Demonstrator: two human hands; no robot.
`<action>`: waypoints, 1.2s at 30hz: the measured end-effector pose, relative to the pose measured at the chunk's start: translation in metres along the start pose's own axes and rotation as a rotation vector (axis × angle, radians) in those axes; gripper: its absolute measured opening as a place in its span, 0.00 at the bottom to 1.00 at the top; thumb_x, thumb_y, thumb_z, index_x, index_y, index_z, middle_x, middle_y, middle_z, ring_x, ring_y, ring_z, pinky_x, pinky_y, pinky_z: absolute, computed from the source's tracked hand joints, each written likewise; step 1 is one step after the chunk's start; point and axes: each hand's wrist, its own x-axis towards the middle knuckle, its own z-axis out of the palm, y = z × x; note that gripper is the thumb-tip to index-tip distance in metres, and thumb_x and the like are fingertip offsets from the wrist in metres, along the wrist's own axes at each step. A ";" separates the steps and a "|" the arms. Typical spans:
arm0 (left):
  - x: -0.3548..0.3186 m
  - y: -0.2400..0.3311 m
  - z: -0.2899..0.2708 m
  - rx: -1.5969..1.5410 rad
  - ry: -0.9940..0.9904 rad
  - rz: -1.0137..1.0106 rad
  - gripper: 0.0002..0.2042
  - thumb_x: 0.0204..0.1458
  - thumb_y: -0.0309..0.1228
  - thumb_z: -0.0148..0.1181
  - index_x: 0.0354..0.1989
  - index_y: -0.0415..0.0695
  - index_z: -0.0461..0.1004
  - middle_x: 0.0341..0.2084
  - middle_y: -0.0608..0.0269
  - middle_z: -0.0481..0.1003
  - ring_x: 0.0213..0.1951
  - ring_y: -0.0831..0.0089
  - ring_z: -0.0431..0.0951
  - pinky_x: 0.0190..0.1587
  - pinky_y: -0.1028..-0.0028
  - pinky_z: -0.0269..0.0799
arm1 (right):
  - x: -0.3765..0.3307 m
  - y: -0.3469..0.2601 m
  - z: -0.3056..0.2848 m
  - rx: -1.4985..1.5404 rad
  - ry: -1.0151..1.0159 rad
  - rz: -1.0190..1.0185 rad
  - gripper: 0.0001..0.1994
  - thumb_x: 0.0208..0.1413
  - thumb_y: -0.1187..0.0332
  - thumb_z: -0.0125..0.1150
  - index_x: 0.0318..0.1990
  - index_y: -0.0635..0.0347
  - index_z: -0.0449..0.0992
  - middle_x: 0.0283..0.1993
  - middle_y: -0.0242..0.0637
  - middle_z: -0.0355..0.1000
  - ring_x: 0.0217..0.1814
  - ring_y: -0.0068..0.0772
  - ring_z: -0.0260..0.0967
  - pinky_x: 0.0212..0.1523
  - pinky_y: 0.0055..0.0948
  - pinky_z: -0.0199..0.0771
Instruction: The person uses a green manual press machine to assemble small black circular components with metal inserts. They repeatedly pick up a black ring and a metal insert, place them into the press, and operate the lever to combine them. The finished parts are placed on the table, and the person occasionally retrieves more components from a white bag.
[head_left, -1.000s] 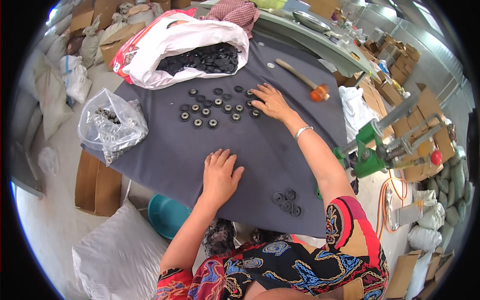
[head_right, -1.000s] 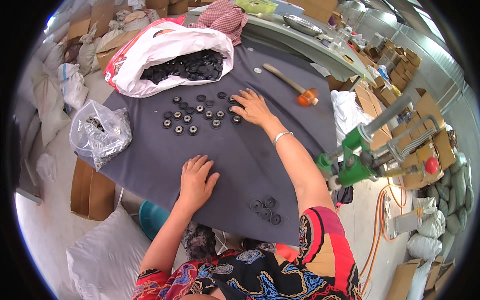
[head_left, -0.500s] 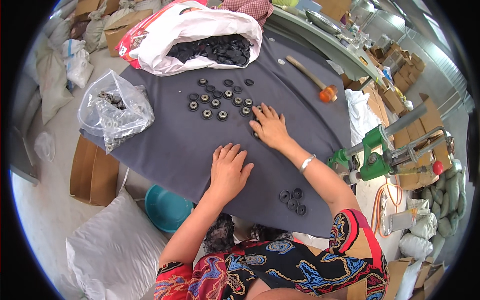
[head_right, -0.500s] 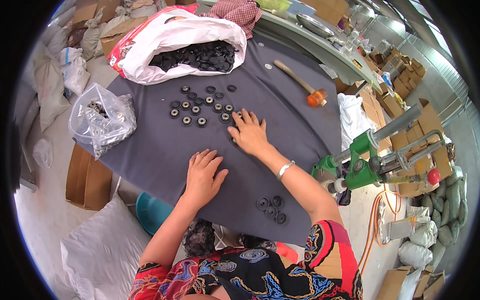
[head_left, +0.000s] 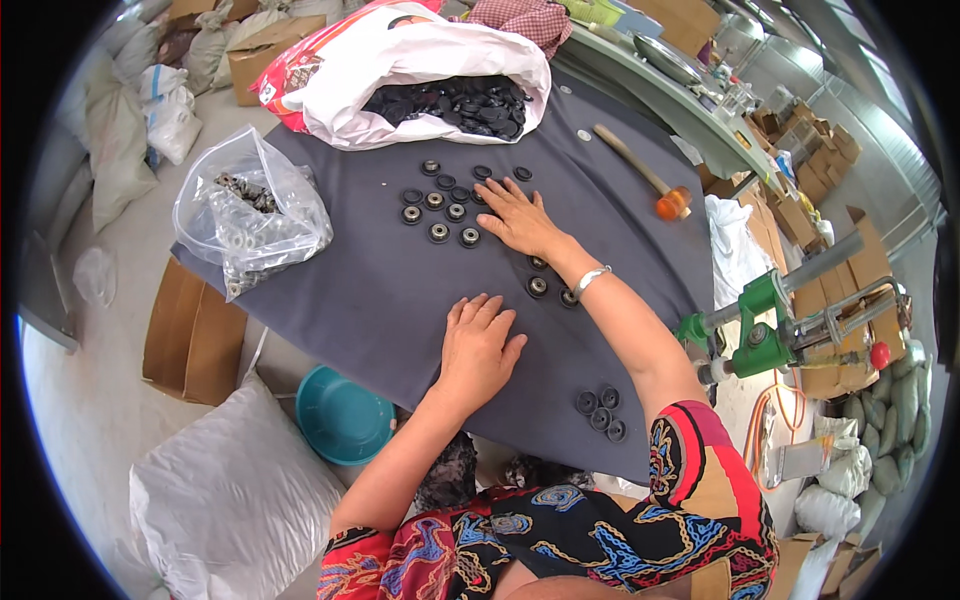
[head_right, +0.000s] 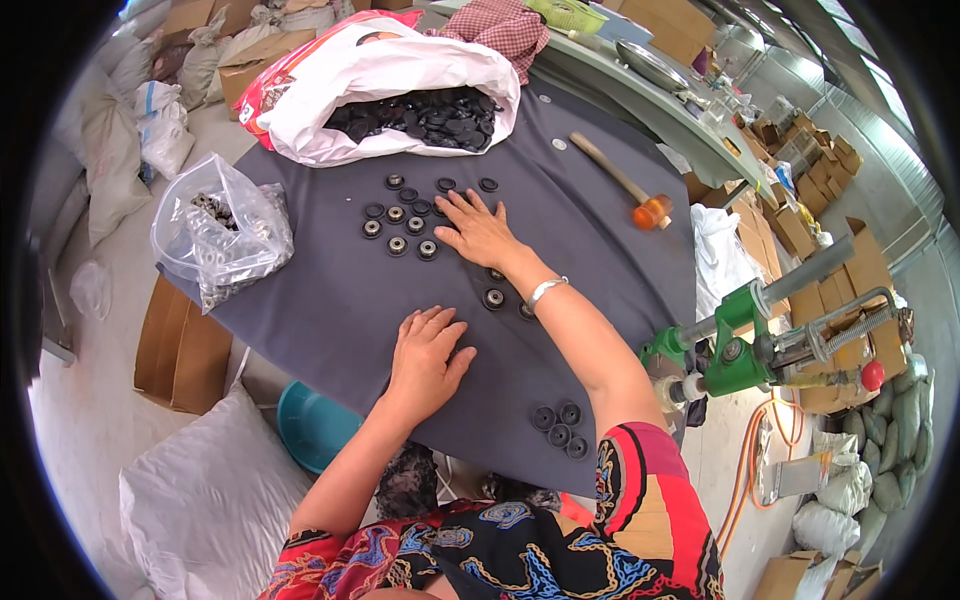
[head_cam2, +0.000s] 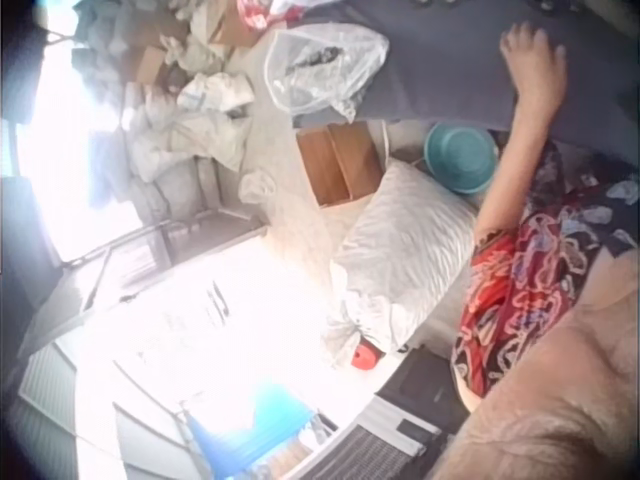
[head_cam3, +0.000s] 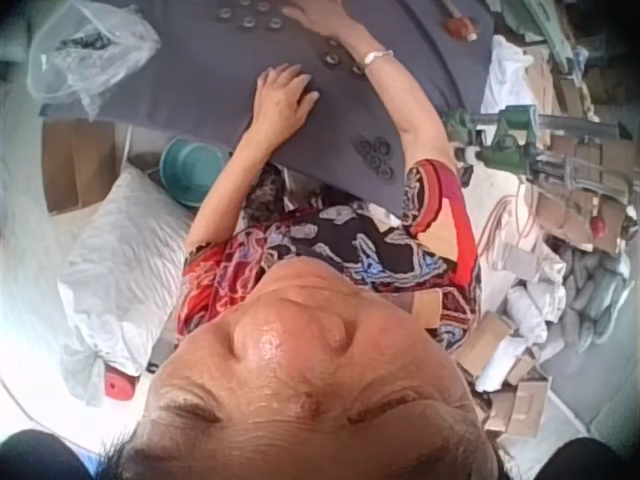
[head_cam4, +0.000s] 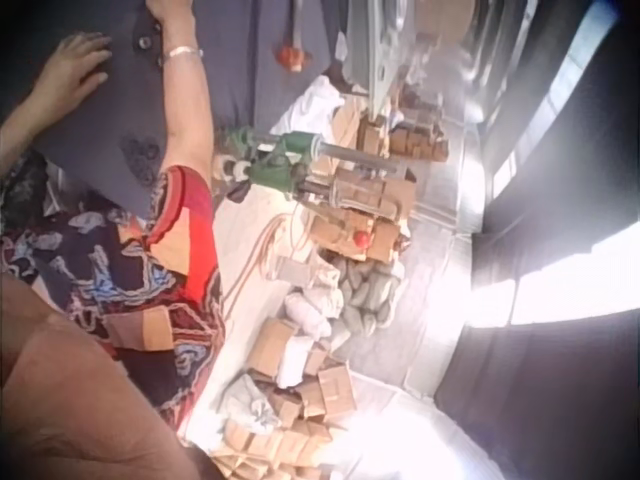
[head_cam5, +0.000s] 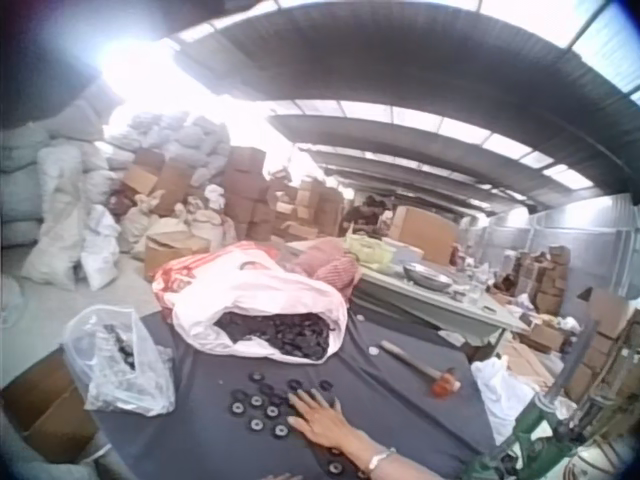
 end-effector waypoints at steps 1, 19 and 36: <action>0.000 0.000 -0.001 -0.002 0.000 -0.004 0.16 0.47 0.32 0.64 0.43 0.37 0.75 0.48 0.45 0.73 0.54 0.48 0.70 0.60 0.49 0.59 | -0.002 0.000 0.003 0.009 -0.007 -0.008 0.33 0.63 0.41 0.38 0.70 0.49 0.55 0.75 0.37 0.46 0.78 0.47 0.34 0.67 0.72 0.35; 0.000 0.001 -0.003 -0.020 -0.004 -0.011 0.16 0.46 0.30 0.64 0.43 0.37 0.75 0.48 0.44 0.73 0.54 0.47 0.70 0.60 0.48 0.58 | -0.041 -0.028 -0.005 0.237 0.236 -0.023 0.25 0.62 0.51 0.48 0.56 0.64 0.69 0.63 0.53 0.62 0.69 0.54 0.54 0.66 0.54 0.51; -0.002 0.005 -0.013 -0.016 -0.038 -0.053 0.20 0.43 0.30 0.66 0.46 0.39 0.73 0.49 0.44 0.72 0.54 0.48 0.70 0.58 0.47 0.60 | 0.205 -0.029 -0.055 0.069 0.310 -0.120 0.16 0.52 0.72 0.53 0.49 0.61 0.77 0.47 0.52 0.75 0.51 0.52 0.71 0.53 0.41 0.70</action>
